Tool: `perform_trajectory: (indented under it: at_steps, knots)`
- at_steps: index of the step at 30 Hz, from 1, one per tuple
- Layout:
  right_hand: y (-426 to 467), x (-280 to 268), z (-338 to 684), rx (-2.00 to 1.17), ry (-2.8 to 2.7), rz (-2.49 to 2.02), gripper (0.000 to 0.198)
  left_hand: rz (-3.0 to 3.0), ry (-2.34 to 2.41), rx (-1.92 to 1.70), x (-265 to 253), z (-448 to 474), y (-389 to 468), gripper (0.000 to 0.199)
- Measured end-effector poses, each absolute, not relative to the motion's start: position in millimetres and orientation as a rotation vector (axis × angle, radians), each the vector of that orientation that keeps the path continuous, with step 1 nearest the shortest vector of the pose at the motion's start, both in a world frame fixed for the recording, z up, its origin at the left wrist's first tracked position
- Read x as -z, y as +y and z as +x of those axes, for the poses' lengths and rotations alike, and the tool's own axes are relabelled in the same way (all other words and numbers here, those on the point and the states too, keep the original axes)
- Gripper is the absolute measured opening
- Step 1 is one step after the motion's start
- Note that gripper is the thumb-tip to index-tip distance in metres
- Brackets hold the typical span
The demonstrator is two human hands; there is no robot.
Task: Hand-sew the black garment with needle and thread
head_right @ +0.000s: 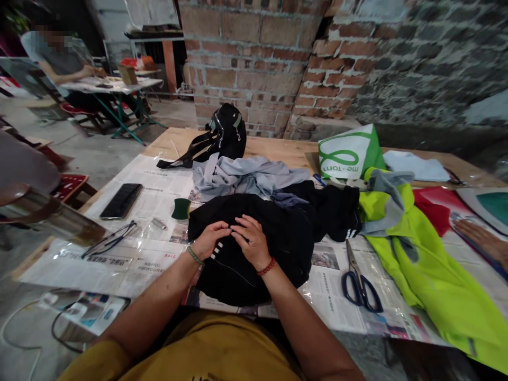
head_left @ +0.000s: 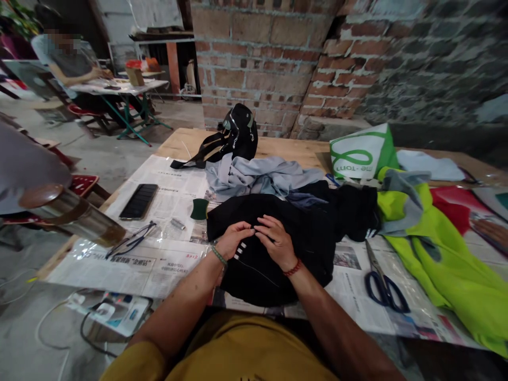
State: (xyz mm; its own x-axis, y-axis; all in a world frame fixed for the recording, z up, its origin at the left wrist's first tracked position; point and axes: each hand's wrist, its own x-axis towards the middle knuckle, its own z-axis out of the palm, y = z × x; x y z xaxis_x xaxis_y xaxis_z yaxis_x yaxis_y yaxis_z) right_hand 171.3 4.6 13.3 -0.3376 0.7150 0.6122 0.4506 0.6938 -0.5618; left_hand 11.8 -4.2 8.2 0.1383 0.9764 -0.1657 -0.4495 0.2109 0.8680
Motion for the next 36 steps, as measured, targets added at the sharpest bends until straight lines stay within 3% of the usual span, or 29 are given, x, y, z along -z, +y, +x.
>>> perform_trajectory:
  at_steps: [8,18,24,29,36]
  knots:
    - [6,-16,164,-0.448,-1.884,-0.940,0.011,0.724,0.881,-1.185,-8,13,-5,0.021]
    - [15,-27,156,-1.110,-1.390,-1.166,0.019,0.703,0.892,-1.106,-14,12,-8,0.033]
    - [17,-29,156,-0.919,-1.633,-1.217,0.020,0.731,0.909,-1.134,-11,12,-6,0.031]
    - [23,-30,156,-0.991,-1.488,-1.212,0.020,0.697,0.909,-1.123,-10,13,-5,0.031]
    - [17,-30,155,-0.592,-1.782,-1.153,0.021,0.650,0.936,-1.130,-11,12,-6,0.032]
